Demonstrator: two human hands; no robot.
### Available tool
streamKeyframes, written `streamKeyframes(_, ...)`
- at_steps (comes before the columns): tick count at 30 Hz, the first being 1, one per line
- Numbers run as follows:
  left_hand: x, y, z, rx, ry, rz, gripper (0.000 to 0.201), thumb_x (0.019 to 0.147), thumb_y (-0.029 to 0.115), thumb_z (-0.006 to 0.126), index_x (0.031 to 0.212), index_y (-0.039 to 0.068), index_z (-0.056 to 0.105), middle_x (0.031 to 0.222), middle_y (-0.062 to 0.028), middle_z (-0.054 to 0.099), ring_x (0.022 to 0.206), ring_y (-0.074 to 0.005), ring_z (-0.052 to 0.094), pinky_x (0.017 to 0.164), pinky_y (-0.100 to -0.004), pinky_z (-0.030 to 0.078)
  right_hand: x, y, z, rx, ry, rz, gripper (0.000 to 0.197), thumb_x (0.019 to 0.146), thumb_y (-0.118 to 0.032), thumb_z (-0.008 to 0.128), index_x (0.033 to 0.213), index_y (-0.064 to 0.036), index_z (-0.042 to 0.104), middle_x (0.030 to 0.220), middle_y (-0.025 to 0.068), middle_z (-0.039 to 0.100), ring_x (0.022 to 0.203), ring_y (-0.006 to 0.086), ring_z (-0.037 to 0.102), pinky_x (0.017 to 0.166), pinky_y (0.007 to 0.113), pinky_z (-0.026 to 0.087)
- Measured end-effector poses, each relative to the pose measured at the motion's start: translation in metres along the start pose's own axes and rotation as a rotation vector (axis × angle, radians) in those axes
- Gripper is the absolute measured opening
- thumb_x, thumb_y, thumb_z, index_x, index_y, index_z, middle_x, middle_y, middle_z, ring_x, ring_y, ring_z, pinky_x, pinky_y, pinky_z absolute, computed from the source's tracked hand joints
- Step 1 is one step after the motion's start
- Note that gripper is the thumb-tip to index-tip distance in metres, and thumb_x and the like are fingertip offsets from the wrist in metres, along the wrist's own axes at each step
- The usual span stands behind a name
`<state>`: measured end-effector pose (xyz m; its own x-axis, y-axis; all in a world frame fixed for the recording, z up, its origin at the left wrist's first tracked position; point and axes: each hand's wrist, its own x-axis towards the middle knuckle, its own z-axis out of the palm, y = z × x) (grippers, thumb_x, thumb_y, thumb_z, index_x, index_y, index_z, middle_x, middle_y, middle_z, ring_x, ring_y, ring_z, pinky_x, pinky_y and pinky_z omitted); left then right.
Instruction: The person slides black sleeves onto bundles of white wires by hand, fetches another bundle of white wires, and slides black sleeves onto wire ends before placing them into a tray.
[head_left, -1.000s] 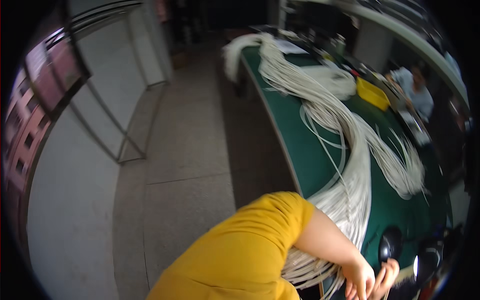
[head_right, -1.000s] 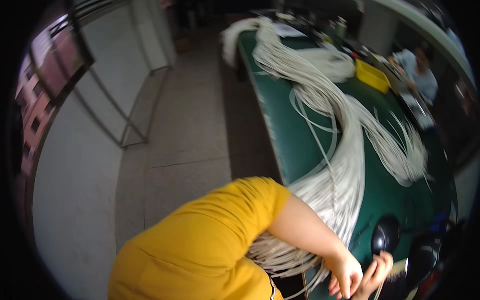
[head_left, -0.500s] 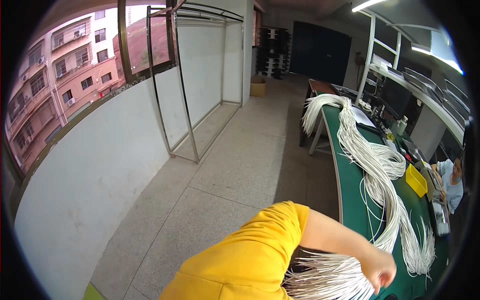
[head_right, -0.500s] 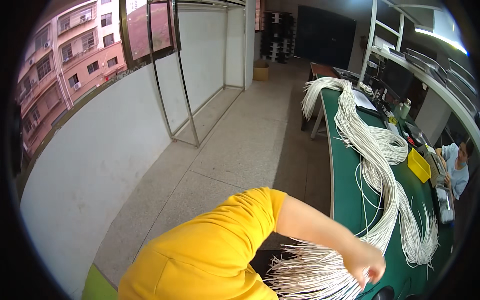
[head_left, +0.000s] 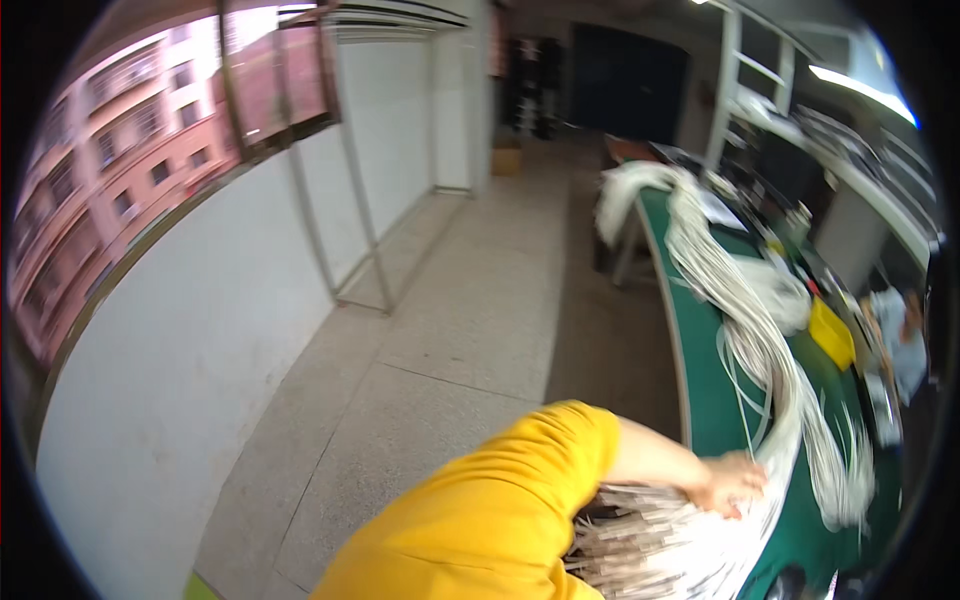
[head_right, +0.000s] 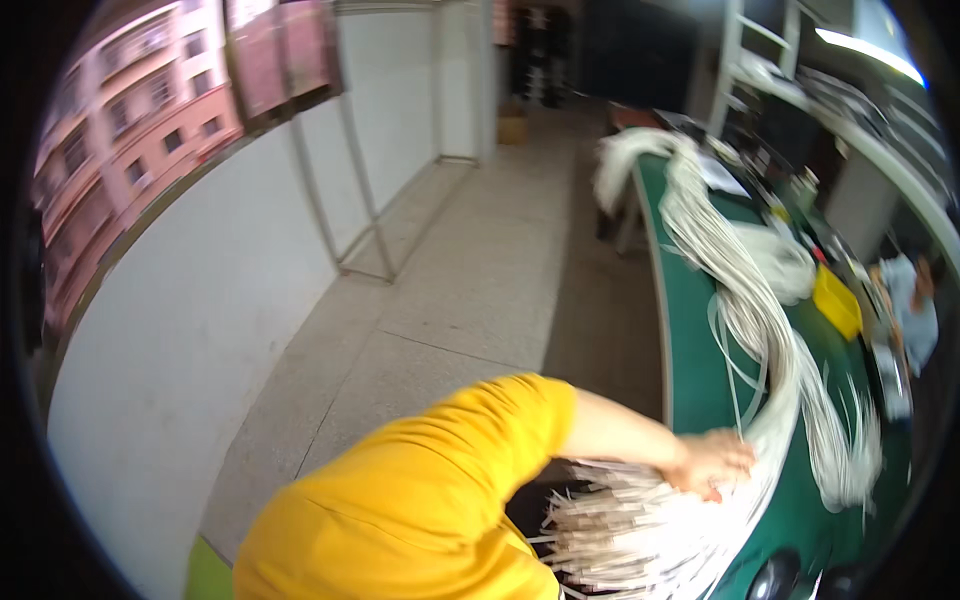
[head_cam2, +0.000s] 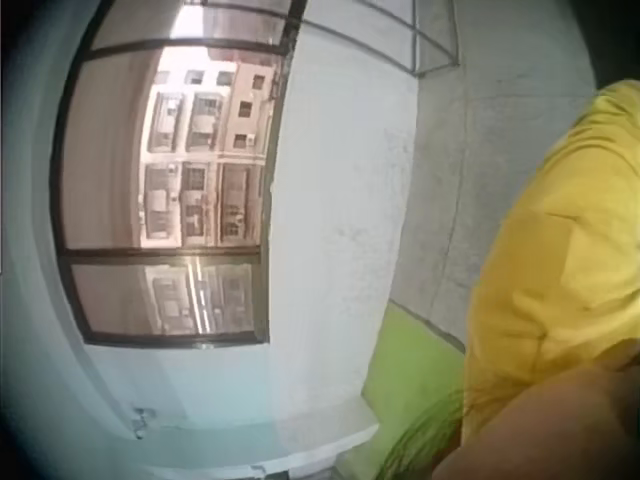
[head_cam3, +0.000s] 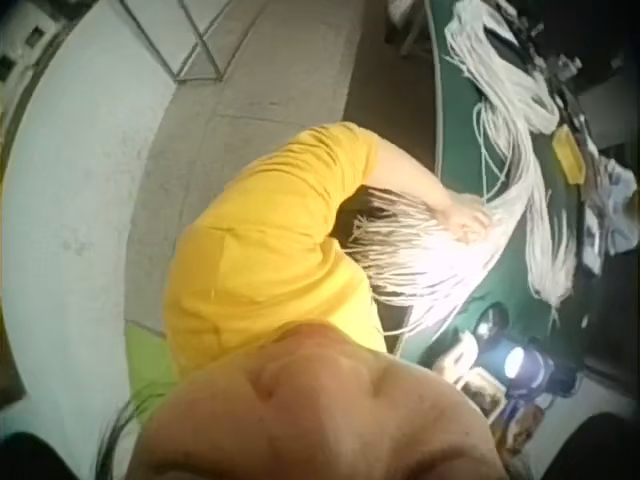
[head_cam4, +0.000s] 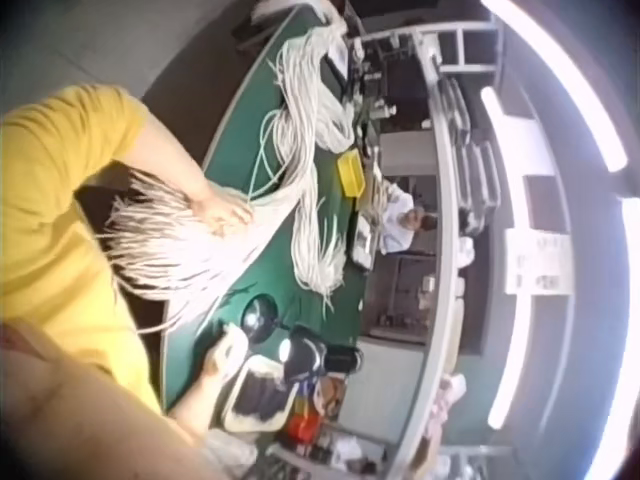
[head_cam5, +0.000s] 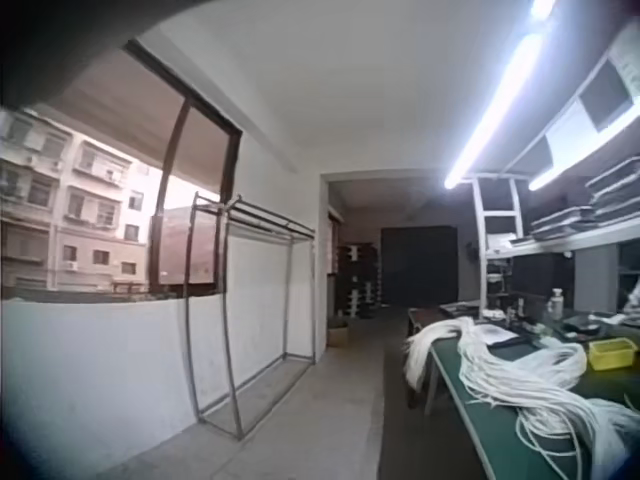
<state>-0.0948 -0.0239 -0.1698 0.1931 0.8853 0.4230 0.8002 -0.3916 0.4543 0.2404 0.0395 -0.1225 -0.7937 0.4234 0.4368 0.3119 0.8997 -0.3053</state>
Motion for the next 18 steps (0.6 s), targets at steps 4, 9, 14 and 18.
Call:
streamKeyframes(4, -0.008, 0.002, -0.02, 0.205, 0.052, -0.082, 0.057, 0.07, 0.03, 0.061, 0.12, 0.01, 0.042, 0.128, -0.0134, 0.035, 0.121, -0.029, 0.026, 0.1, -0.0467, 0.013, 0.012, -0.002, 0.011, 0.21, 0.143, 0.029, 0.012, 0.079, 0.004, 0.044, 0.082, 0.0058, 0.056, 0.079, 0.0156, 0.055, 0.075, 0.0276, 0.053, 0.07, 0.033, 0.043)
streamKeyframes(9, -0.018, -0.001, -0.04, 0.298, 0.072, 0.026, 0.044, 0.074, 0.031, 0.056, 0.112, 0.01, 0.049, 0.121, -0.0128, 0.042, 0.116, -0.0264, 0.034, 0.099, -0.0446, 0.013, 0.038, 0.004, 0.018, 0.17, 0.283, -0.149, 0.006, 0.071, 0.004, 0.056, 0.076, 0.0028, 0.056, 0.074, 0.0138, 0.056, 0.069, 0.0276, 0.055, 0.064, 0.033, 0.045)
streamKeyframes(14, 0.05, 0.027, -0.044, 0.095, 0.174, 0.385, 0.022, 0.077, 0.027, 0.054, 0.083, 0.007, 0.06, 0.094, -0.0108, 0.058, 0.094, -0.0269, 0.051, 0.088, -0.0413, 0.032, 0.02, 0.02, 0.01, 0.1, 0.362, 0.031, 0.005, 0.069, 0.001, 0.057, 0.073, 0.0005, 0.055, 0.072, 0.0121, 0.057, 0.065, 0.025, 0.056, 0.062, 0.03, 0.045)
streamKeyframes(18, 0.099, 0.06, -0.002, -0.003, 0.096, 0.316, 0.022, 0.072, 0.023, 0.061, 0.064, 0.002, 0.058, 0.064, -0.01, 0.056, 0.067, -0.0264, 0.052, 0.061, -0.0352, 0.041, 0.018, 0.013, 0.006, 0.155, 0.275, 0.332, 0.004, 0.072, -0.005, 0.057, 0.072, -0.0018, 0.055, 0.067, 0.0094, 0.054, 0.058, 0.0196, 0.054, 0.053, 0.026, 0.043)
